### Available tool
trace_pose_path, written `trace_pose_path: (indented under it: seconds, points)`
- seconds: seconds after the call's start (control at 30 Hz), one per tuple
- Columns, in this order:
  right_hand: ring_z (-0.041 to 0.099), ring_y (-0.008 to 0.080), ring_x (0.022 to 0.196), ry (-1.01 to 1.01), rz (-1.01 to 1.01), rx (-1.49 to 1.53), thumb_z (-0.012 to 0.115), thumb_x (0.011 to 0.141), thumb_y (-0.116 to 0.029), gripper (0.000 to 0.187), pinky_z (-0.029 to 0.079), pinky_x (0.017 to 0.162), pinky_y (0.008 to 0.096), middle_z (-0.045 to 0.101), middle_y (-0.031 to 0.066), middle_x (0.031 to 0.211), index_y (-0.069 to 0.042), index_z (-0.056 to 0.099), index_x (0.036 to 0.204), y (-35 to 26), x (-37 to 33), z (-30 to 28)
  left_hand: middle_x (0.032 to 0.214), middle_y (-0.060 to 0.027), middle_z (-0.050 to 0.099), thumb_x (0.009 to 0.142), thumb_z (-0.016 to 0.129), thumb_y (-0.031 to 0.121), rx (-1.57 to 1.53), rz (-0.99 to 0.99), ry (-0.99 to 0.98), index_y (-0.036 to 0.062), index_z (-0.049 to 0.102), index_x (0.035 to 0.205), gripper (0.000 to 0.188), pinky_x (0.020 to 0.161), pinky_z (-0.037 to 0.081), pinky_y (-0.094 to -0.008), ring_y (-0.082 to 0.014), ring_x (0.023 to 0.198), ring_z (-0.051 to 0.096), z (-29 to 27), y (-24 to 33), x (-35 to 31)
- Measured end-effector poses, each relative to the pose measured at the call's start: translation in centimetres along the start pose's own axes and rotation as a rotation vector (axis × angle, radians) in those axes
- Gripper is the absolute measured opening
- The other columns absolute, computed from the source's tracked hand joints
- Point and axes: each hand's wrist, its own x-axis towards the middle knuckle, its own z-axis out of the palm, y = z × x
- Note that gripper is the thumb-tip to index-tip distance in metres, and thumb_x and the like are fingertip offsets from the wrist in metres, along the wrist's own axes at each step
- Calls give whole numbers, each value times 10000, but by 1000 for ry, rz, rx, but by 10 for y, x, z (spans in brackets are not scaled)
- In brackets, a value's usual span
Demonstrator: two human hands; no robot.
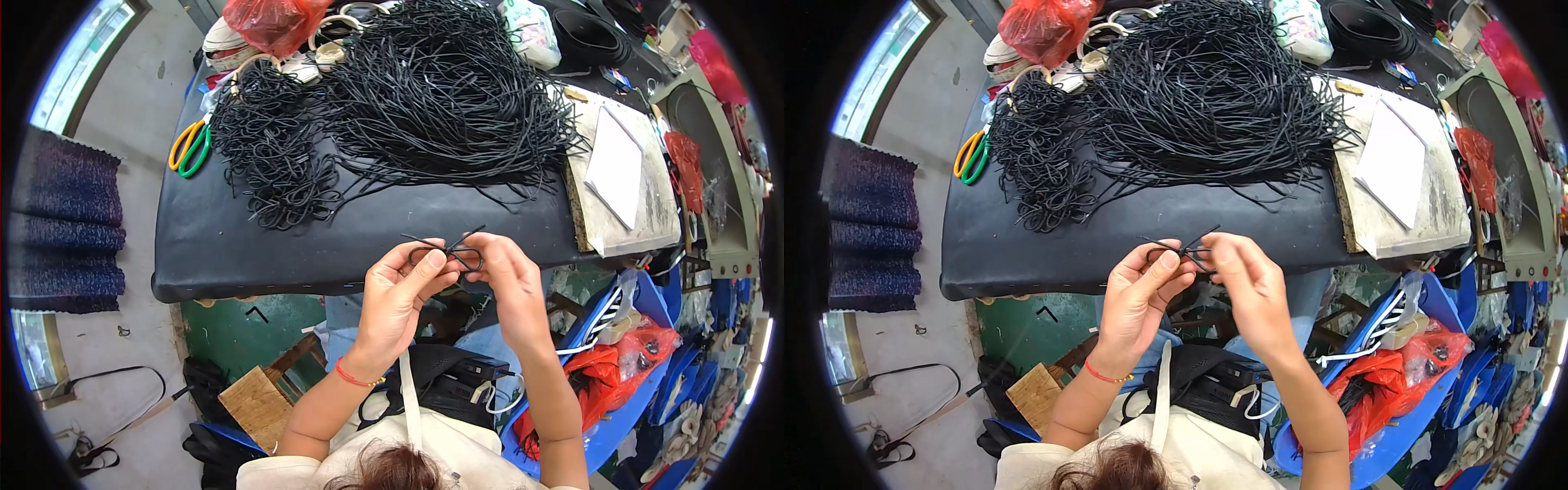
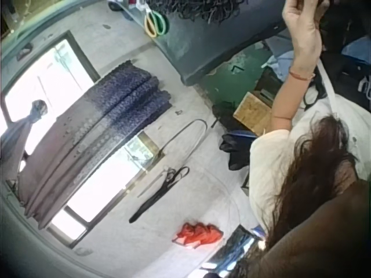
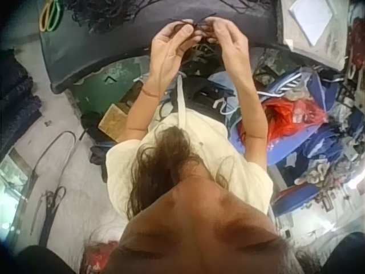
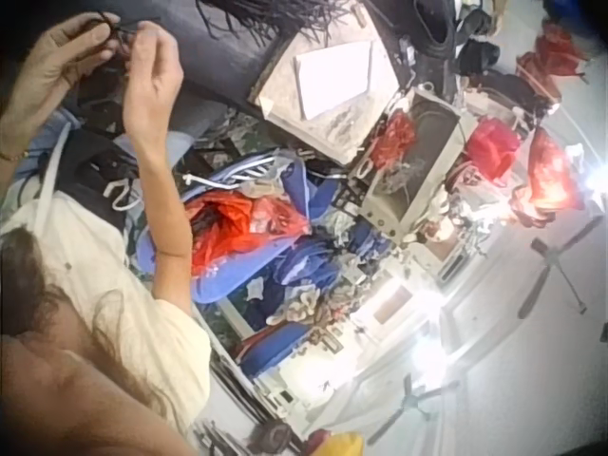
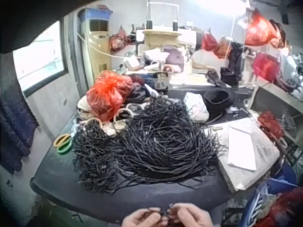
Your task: The person repeatedly picks up black cable ties from a pile on a table, forms a loop with each tie, and pulls the end through to tighten it. The person handles the ties one at a time and places the finished ties back on the table.
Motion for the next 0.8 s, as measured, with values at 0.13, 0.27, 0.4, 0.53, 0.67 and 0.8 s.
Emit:
trace_pose_path:
  seconds: [0.13, 0.27, 0.4, 0.53, 0.67, 0.8]
  points:
    - [548, 60, 762, 67, -125, -38, 609, 861, -124, 157, 437, 665, 197, 605, 23, 876, 22, 613, 921, 7, 4, 2, 874, -89, 631, 869, 581, 83, 190, -29, -63, -21, 579, 1037, 198, 694, 529, -237, -122, 721, 616, 3, 0, -5]
    - [532, 63, 663, 103, -187, -320, 637, 825, -106, 132, 419, 585, 218, 583, 29, 733, 25, 628, 820, 8, 7, 3, 829, -83, 642, 858, 591, 57, 419, 28, -133, -23, 610, 997, 162, 647, 497, -218, -94, 727, 597, -5, -3, -9]
    - [538, 165, 604, 111, -362, -503, 646, 794, -106, 123, 416, 559, 279, 569, 89, 683, 13, 623, 772, 12, 32, 13, 827, -46, 632, 845, 595, 39, 625, 185, 16, -6, 635, 959, 128, 636, 472, -202, -64, 717, 569, -15, 13, -5]
    - [490, 242, 766, 158, -795, -959, 651, 754, -97, 86, 404, 681, 337, 562, 48, 802, -52, 645, 827, 22, 87, 7, 810, -39, 592, 783, 662, 88, 1304, 720, 392, 48, 677, 843, 73, 723, 417, -271, -142, 777, 518, -57, 80, 14]
    - [484, 206, 799, 178, -885, -1137, 662, 744, -116, 89, 372, 713, 327, 547, 14, 826, -88, 655, 829, 29, 110, 19, 920, -57, 564, 742, 720, 232, 1397, 757, 712, 61, 656, 865, 221, 759, 386, -304, -183, 841, 476, -106, 115, 40]
    - [510, 185, 820, 200, -932, -1089, 667, 740, -109, 119, 348, 735, 334, 566, 5, 844, -83, 640, 853, 24, 105, 18, 1078, -97, 534, 776, 669, 187, 1679, 1097, 906, 91, 611, 1034, 281, 883, 347, -366, -253, 1014, 459, -84, 109, 39]
